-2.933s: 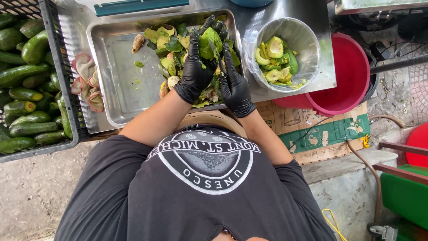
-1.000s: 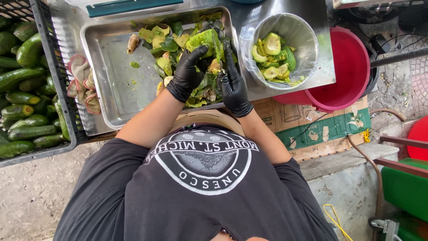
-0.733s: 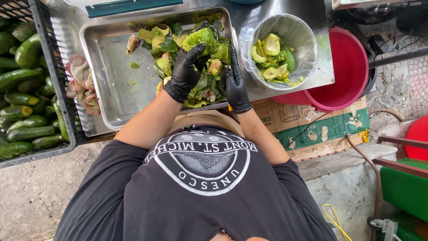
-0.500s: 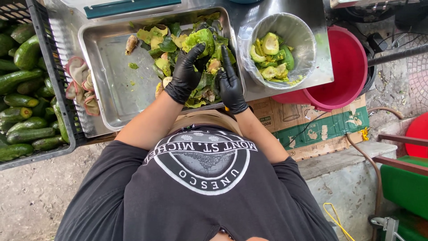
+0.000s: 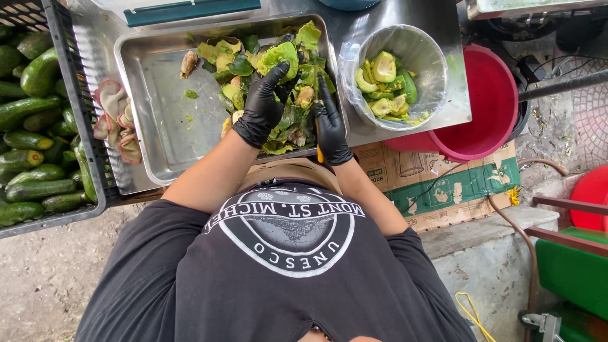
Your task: The person is peeling and slicing avocados at a food preparation station.
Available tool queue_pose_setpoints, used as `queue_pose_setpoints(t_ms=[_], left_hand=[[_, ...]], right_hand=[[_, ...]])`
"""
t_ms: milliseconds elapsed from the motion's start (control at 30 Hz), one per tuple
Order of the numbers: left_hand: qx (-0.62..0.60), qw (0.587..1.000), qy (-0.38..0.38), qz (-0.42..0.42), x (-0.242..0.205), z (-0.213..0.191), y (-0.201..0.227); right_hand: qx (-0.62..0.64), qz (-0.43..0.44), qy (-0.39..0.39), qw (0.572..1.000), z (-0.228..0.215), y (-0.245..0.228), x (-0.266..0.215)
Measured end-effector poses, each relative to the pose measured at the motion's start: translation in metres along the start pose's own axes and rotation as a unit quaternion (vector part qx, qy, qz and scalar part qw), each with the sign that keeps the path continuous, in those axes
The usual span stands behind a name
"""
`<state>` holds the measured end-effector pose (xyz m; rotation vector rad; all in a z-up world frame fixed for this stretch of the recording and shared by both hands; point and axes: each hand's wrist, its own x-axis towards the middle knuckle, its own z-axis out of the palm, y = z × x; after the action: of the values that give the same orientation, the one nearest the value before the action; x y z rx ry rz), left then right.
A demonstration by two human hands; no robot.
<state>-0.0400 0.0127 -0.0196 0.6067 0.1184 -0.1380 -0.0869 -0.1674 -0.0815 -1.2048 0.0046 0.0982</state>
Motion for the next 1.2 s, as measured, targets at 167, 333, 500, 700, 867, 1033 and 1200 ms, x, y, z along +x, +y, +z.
queue_pose_setpoints(t_ms=[167,333,500,700,867,1033,1200], left_hand=[[-0.001,0.999,0.001,-0.051,0.007,-0.022,-0.015],[-0.013,0.997,-0.056,-0.043,-0.001,-0.007,0.0],[-0.063,0.994,-0.046,-0.081,0.009,-0.024,-0.005],[-0.062,0.993,-0.022,-0.1,0.013,-0.028,-0.005],[-0.013,0.998,-0.042,-0.046,0.007,-0.015,0.0],[0.006,0.998,-0.019,-0.06,0.006,-0.019,-0.012],[-0.02,0.997,-0.038,-0.068,0.004,-0.006,-0.003]], right_hand=[[-0.098,-0.097,-0.108,0.985,0.019,-0.028,-0.008],[-0.07,0.017,-0.075,0.995,0.018,-0.034,-0.002],[-0.238,-0.176,-0.142,0.945,-0.006,-0.01,0.014],[0.159,0.075,-0.242,0.954,-0.001,-0.022,0.012],[-0.168,-0.101,-0.133,0.972,-0.003,0.005,0.023],[-0.112,-0.116,-0.111,0.981,0.02,-0.01,0.02],[-0.005,-0.079,-0.088,0.993,0.005,-0.004,0.018]])
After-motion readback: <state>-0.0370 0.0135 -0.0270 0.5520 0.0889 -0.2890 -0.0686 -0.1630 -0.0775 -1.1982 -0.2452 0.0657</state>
